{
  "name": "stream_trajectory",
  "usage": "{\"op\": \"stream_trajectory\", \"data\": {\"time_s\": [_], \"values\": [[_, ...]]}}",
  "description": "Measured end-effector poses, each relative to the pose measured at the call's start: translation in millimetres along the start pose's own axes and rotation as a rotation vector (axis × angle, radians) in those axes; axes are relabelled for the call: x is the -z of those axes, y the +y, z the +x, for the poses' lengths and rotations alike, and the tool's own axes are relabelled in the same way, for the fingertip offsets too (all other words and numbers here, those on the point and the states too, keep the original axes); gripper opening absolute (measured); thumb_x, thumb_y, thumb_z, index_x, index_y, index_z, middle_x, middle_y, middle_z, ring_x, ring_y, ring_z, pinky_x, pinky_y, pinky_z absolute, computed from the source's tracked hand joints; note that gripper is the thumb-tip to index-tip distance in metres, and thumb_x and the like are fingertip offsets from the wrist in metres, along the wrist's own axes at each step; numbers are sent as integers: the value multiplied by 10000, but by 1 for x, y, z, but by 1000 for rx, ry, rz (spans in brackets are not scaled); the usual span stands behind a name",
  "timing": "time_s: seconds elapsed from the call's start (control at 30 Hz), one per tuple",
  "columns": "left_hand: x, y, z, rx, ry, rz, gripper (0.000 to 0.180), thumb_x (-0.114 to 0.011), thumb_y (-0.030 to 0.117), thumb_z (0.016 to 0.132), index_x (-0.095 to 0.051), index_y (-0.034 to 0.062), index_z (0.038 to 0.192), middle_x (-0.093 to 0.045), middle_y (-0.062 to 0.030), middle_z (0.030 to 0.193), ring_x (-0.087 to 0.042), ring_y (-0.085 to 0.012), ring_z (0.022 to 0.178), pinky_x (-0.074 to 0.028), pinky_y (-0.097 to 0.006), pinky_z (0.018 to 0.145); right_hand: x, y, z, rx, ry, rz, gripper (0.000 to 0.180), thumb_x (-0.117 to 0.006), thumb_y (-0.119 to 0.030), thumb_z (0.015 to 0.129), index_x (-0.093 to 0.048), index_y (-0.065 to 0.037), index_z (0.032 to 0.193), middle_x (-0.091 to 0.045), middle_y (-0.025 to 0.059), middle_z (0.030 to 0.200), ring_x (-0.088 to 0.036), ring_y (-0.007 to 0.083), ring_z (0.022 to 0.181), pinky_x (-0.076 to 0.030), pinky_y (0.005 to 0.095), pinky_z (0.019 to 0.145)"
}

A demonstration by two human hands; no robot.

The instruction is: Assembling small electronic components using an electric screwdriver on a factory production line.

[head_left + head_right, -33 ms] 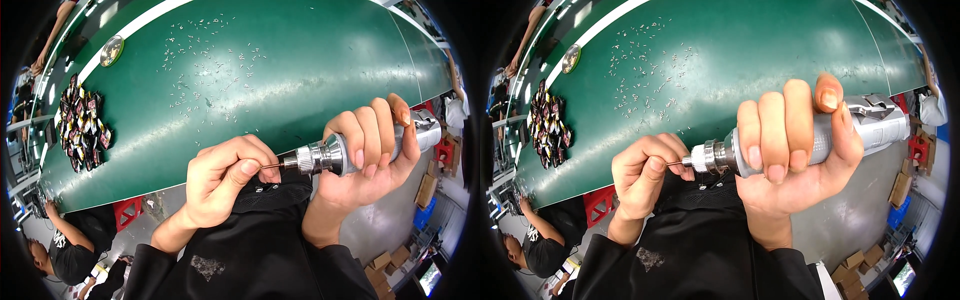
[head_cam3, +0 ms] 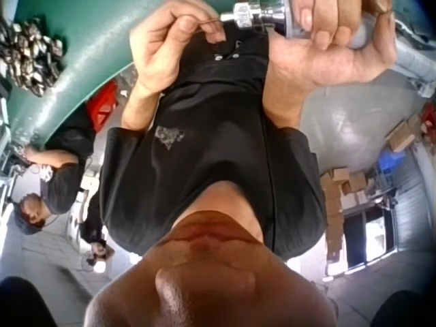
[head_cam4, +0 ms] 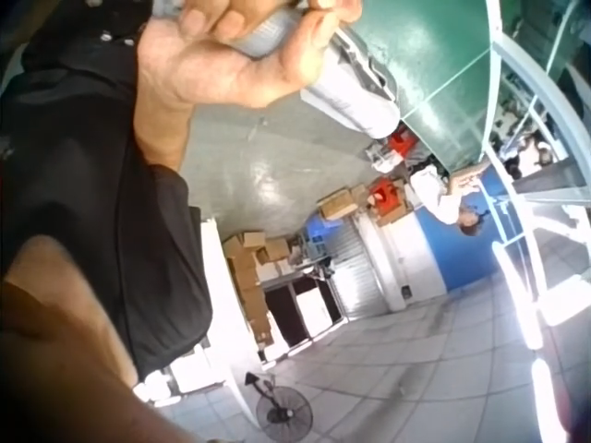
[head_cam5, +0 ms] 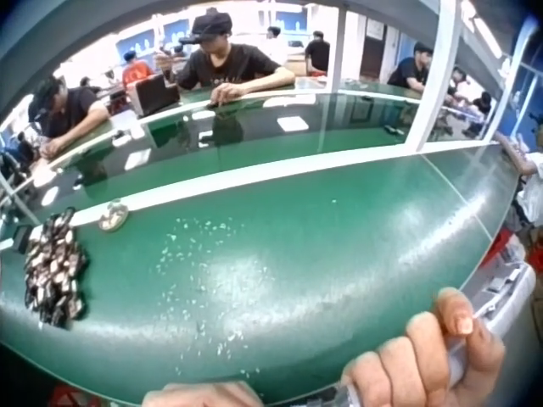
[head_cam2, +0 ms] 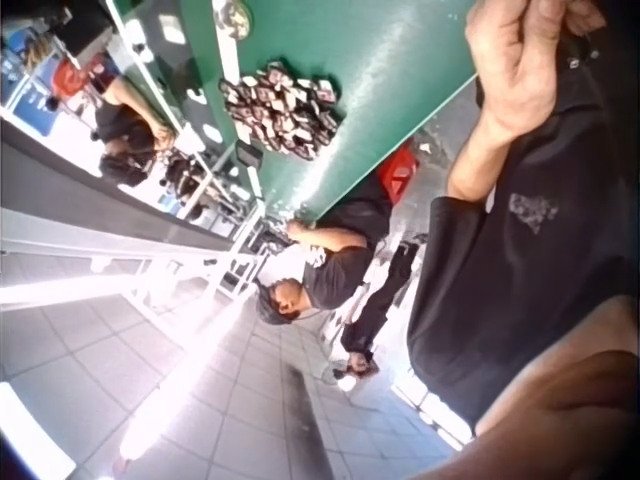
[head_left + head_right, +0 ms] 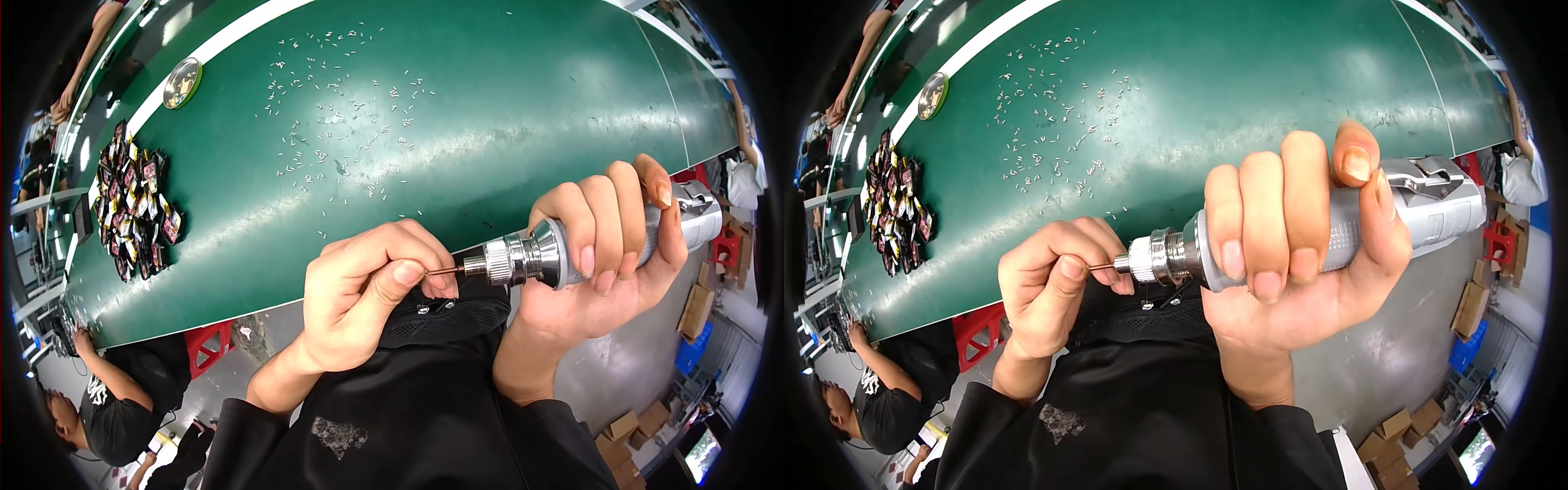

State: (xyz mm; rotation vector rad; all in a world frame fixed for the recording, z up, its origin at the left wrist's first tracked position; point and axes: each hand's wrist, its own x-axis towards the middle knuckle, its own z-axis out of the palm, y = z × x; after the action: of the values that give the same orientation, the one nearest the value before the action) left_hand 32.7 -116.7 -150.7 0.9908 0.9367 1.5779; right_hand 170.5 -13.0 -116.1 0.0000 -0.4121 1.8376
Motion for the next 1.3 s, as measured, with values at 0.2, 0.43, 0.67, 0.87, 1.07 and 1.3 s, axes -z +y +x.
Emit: {"op": "stream_trajectory", "data": {"time_s": [0.2, 0.43, 0.67, 0.87, 1.07, 1.3], "values": [[-2, 0, 0, -3, 13, 42, 213, -489, 65, 950, -590, -83, 835, -629, -165, 793, -599, -167, 691, -500, -266, 633, -5, -2, -2, 18, -11, -73, 127, -493, -150, 900, -469, -29, 930, -386, -21, 531, -375, 82, 394, -365, 254, 465], [-3, -1, 3, -189, 38, 497, 58, -576, -51, 839, -576, -50, 781, -604, -124, 712, -578, -200, 638, -465, -283, 586, -4, -2, -6, 51, -55, -181, 128, -496, -155, 905, -475, -31, 927, -389, -23, 525, -378, 78, 406, -367, 241, 453], [-9, -7, 8, -154, 4, 469, 54, -557, -66, 835, -566, -53, 784, -606, -131, 724, -572, -218, 624, -464, -301, 586, 5, -8, -3, 45, -24, -157, 113, -493, -141, 908, -476, -30, 925, -386, -20, 540, -367, 76, 412, -364, 244, 456], [0, 2, 21, -160, 37, 606, 239, -454, 75, 942, -616, -95, 986, -632, -153, 810, -594, -217, 718, -480, -298, 669, 11, -18, 7, 86, 0, -114, 123, -470, -150, 918, -466, -27, 919, -369, -17, 541, -348, 80, 417, -357, 253, 465], [32, 26, 25, -169, 157, 902, 30, -597, -49, 810, -625, -37, 813, -633, -104, 703, -592, -201, 620, -468, -277, 608, 28, -21, 11, 134, 147, -154, 95, -437, -148, 924, -460, -57, 906, -342, -15, 518, -334, 90, 393, -365, 259, 447], [61, 49, 76, -226, -11, 1168, 279, -662, 2, 788, -486, 1, 572, -463, -93, 497, -453, -227, 423, -328, -328, 424, 52, -34, 23, 175, 350, -161, 82, -471, -148, 895, -468, -73, 863, -327, -21, 519, -321, 87, 396, -353, 256, 446]]}}
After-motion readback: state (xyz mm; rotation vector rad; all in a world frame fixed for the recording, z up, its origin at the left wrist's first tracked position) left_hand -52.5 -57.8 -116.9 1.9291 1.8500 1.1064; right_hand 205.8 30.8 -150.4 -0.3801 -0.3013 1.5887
